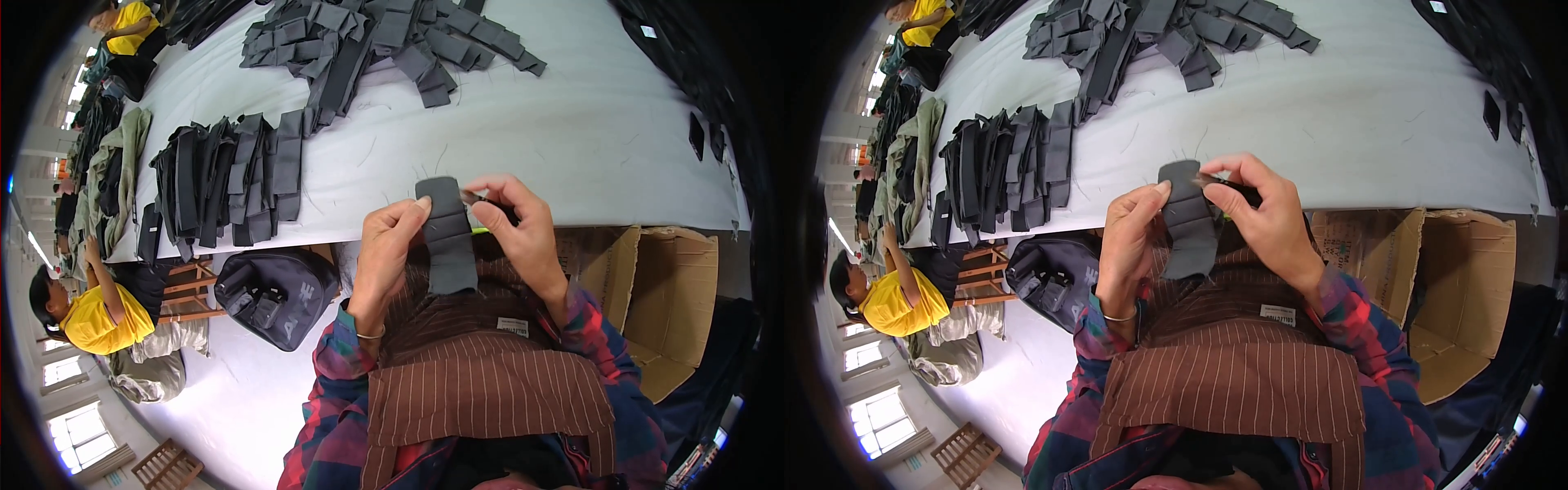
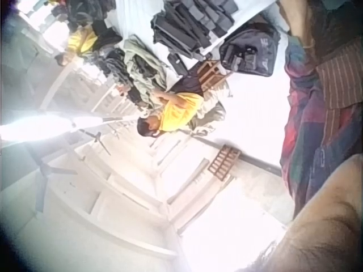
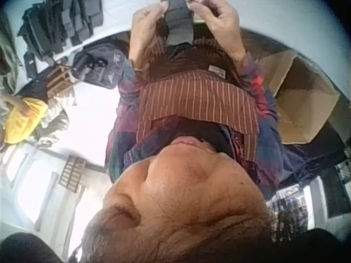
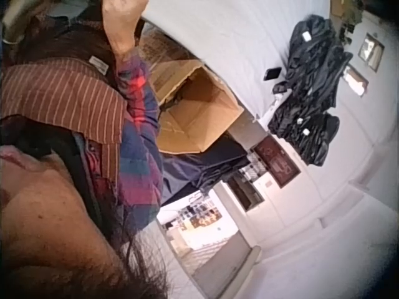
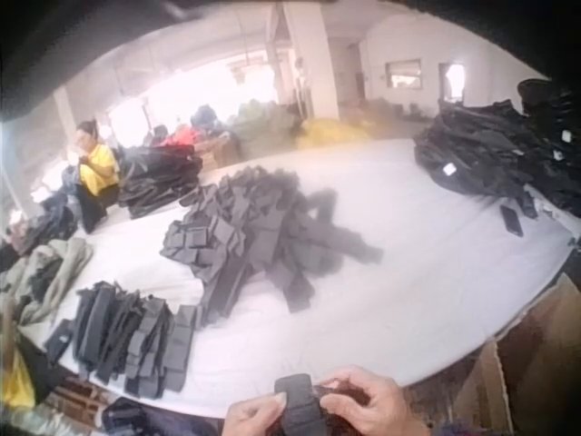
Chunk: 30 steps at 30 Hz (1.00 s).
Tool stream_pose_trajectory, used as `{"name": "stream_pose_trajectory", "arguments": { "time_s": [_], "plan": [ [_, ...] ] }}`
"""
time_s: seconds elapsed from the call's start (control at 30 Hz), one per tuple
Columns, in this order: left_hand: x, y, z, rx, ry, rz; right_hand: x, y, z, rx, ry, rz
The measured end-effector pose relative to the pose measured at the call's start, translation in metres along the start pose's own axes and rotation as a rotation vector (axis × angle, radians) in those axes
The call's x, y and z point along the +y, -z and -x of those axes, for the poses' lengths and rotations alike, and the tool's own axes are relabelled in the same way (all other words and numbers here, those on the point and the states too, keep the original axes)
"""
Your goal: The recorder uses a small thread clipper to trim loose threads from black fabric straps on a work table.
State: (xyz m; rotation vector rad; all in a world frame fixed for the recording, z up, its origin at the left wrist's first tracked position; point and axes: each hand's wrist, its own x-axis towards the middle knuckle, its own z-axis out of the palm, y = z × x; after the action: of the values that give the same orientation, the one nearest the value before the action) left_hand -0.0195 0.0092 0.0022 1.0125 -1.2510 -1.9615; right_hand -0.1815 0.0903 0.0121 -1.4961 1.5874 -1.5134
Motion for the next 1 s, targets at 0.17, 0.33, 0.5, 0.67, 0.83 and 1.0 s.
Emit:
{"name": "stream_pose_trajectory", "arguments": {
  "time_s": [0.17,0.33,0.5,0.67,0.83,1.0],
  "plan": [
    [0.017,-0.007,0.01,-0.085,-0.037,-0.047,-0.01,-0.001,-0.005,-0.157,-0.468,-0.535],
    [0.012,-0.018,0.013,-0.14,-0.092,0.077,-0.01,-0.002,-0.015,0.025,-0.302,-0.529],
    [0.0,-0.002,0.014,-0.16,-0.153,0.17,-0.013,-0.003,-0.009,-0.042,0.052,-0.112],
    [-0.001,-0.002,0.014,-0.036,-0.17,0.101,-0.011,-0.004,-0.005,-0.117,0.244,0.233],
    [0.003,0.003,0.016,0.014,-0.086,0.19,-0.014,-0.006,-0.007,-0.104,0.213,0.188],
    [0.006,-0.009,0.015,0.045,-0.155,0.193,-0.016,-0.006,-0.005,-0.165,0.123,0.095]
  ]
}}
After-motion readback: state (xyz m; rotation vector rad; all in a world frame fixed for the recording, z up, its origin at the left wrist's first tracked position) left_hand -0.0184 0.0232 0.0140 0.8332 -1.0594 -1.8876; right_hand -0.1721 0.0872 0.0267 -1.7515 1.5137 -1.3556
